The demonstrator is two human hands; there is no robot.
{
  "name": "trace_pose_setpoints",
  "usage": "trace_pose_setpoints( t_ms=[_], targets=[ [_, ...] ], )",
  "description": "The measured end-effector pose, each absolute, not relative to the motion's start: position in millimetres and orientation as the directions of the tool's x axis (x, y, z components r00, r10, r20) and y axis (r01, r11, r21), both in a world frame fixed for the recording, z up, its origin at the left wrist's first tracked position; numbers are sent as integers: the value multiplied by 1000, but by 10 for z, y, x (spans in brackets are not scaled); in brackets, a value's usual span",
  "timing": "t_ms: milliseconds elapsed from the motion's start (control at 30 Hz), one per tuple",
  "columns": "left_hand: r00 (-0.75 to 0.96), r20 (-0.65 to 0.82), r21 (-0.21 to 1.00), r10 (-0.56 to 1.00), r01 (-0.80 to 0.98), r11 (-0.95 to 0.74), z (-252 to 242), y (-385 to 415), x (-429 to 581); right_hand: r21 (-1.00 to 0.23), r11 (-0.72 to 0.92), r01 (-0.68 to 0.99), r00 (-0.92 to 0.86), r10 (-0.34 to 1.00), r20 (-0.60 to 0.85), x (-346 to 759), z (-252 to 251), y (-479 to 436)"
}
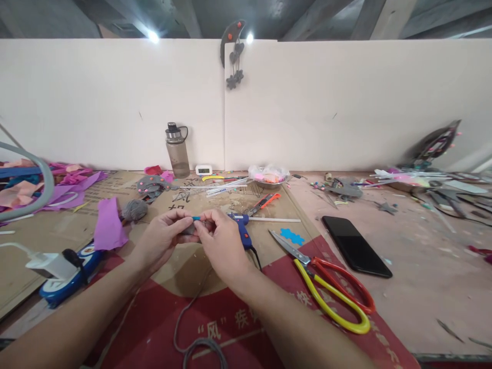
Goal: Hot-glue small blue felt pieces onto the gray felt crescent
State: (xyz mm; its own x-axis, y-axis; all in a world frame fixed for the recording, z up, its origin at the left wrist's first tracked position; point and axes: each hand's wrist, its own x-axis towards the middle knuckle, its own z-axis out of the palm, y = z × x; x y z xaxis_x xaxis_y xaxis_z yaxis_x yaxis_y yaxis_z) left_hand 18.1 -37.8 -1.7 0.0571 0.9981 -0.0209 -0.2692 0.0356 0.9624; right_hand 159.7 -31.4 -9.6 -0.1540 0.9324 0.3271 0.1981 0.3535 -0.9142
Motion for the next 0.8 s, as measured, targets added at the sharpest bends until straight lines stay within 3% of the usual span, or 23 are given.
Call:
trace_pose_setpoints(
  t_ms=[200,400,800],
  targets=[
    [5,-30,961,1000,-275,30,-50,-332,85,-960,274,52,-283,926,249,1571,-135,-297],
    [64,-21,974,998,-223,34,-40,-318,29,-979,190,-67,-216,956,200,1553,-90,-283],
    [16,-46,926,999,-375,49,-55,-260,10,-957,274,95,-68,961,269,1614,-173,-176]
  ],
)
